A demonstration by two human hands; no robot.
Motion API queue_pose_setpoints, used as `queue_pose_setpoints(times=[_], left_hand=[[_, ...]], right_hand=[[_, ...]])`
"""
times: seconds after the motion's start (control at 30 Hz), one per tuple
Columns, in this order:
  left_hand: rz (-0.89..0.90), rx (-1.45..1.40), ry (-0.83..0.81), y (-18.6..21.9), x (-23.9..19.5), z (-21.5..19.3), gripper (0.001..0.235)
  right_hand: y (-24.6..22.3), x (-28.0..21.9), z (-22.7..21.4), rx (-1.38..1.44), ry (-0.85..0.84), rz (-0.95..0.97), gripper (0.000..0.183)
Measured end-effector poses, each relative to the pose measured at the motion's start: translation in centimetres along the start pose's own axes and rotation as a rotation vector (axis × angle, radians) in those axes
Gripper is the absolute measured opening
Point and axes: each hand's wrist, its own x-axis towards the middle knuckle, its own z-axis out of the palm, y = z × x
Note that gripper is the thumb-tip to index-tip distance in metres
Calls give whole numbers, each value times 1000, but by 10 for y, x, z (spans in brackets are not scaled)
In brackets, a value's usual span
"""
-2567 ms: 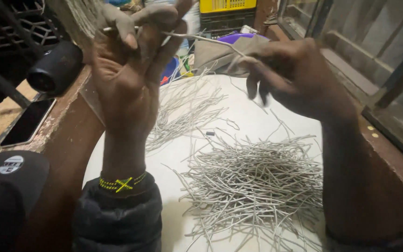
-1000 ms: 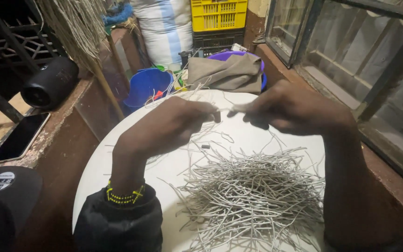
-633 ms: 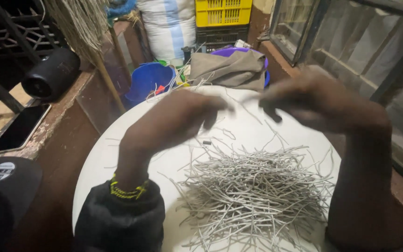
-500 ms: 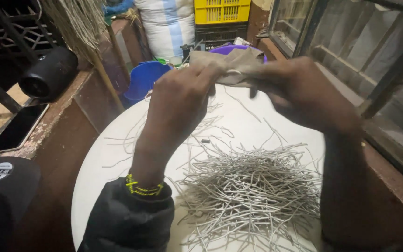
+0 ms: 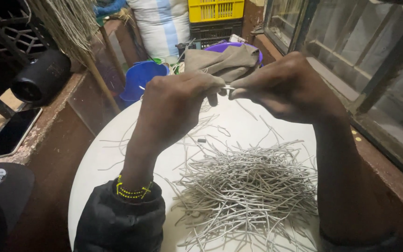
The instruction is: The person sorts through a pile of thin, silver-colored wires on a white round table. They pick up individual wires, straighten them, and place them into a separate pile on the left side of the table.
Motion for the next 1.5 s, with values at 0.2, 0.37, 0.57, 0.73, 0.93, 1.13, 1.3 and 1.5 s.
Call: queue_pose_setpoints(times=[0.2,0.37,0.57,0.73,0.93,1.13,1.3,1.5], left_hand=[[-372,-424,341,19,8,33,19],[-458,-374,344,22,12,32,15],[-536,-397,440,35,19,23,22],[-720,-956,752,43,22,53,25],[-472,-154,457,15,9,32,17],[-535,133,-229,-10,-6,2,40],[-442,-442,-870,-18,-24,-7,21],[-205,-854,-971,-10,-19,-30,25]], right_hand=[[-1,10,28,390,375,51,18],[-27,15,6,-30,302,238,13],[-19,17,19,-107,360,188,15],[-22,33,65,125,555,278,20],[-22,29,48,-108,452,205,35],[14,5,22,-254,2,223,22],[7,-7,-7,286,-597,383,29],[-27,0,-19,394,-737,221,31]])
